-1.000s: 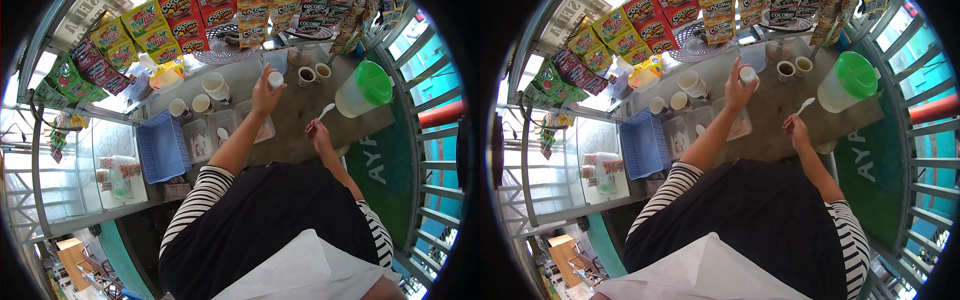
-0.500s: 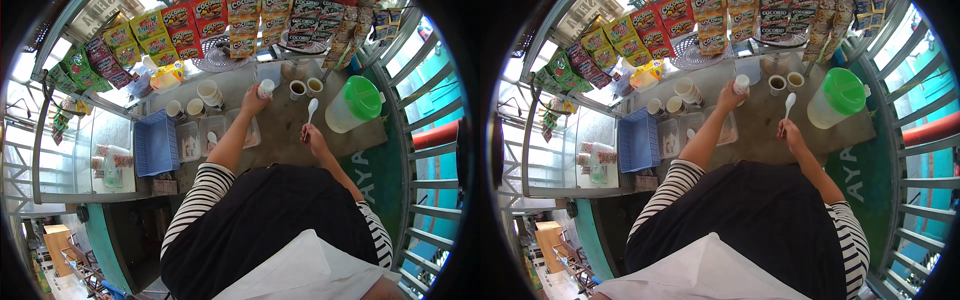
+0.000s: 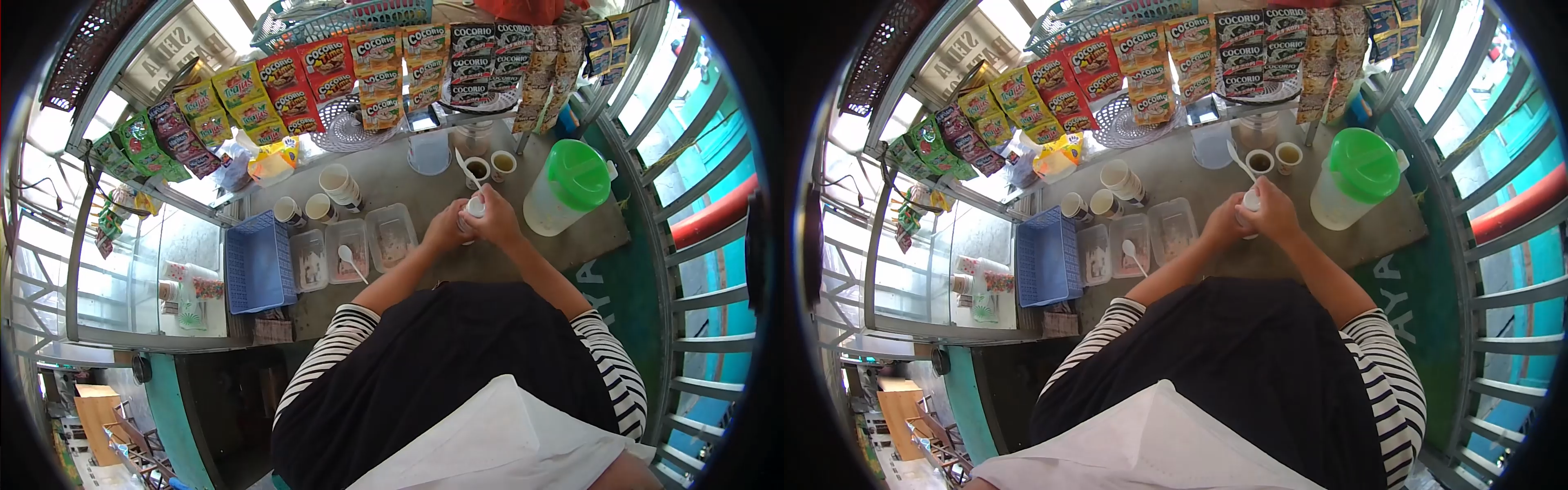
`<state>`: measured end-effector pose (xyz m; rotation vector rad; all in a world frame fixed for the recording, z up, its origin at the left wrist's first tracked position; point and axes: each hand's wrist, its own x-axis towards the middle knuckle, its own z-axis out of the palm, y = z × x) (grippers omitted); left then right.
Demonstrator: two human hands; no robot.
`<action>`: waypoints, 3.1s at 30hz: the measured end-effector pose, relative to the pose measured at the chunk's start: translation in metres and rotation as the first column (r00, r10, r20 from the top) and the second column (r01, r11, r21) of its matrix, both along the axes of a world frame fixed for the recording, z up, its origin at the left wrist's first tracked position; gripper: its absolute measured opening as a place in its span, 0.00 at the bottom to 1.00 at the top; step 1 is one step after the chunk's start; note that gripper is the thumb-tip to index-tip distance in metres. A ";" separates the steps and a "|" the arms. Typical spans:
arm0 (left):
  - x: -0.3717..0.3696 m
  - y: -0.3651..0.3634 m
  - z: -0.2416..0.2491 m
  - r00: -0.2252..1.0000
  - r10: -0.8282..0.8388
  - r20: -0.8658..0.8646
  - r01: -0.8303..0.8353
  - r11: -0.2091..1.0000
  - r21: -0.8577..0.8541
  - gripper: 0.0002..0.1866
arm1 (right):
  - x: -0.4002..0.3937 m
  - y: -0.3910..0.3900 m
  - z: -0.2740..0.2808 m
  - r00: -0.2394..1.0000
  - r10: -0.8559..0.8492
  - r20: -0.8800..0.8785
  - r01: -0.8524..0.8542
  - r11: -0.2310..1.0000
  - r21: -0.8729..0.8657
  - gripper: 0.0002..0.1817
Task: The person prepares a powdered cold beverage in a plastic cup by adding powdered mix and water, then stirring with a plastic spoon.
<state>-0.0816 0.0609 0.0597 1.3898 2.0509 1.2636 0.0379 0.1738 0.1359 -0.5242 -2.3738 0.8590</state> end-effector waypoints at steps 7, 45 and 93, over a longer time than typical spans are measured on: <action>0.004 0.001 -0.005 0.998 -0.008 0.061 0.008 1.000 0.005 0.47 | 0.001 0.006 0.009 0.993 0.013 0.114 -0.013 1.000 0.000 0.30; -0.071 -0.039 -0.011 0.566 0.815 0.124 -0.786 0.487 0.382 0.48 | 0.037 0.036 0.013 0.962 0.064 -0.264 -0.242 0.645 -0.725 0.25; 0.015 -0.429 -0.014 0.747 0.440 0.499 -0.504 0.864 -0.009 0.35 | -0.125 -0.228 -0.043 0.801 0.444 0.400 -0.473 0.880 -0.030 0.14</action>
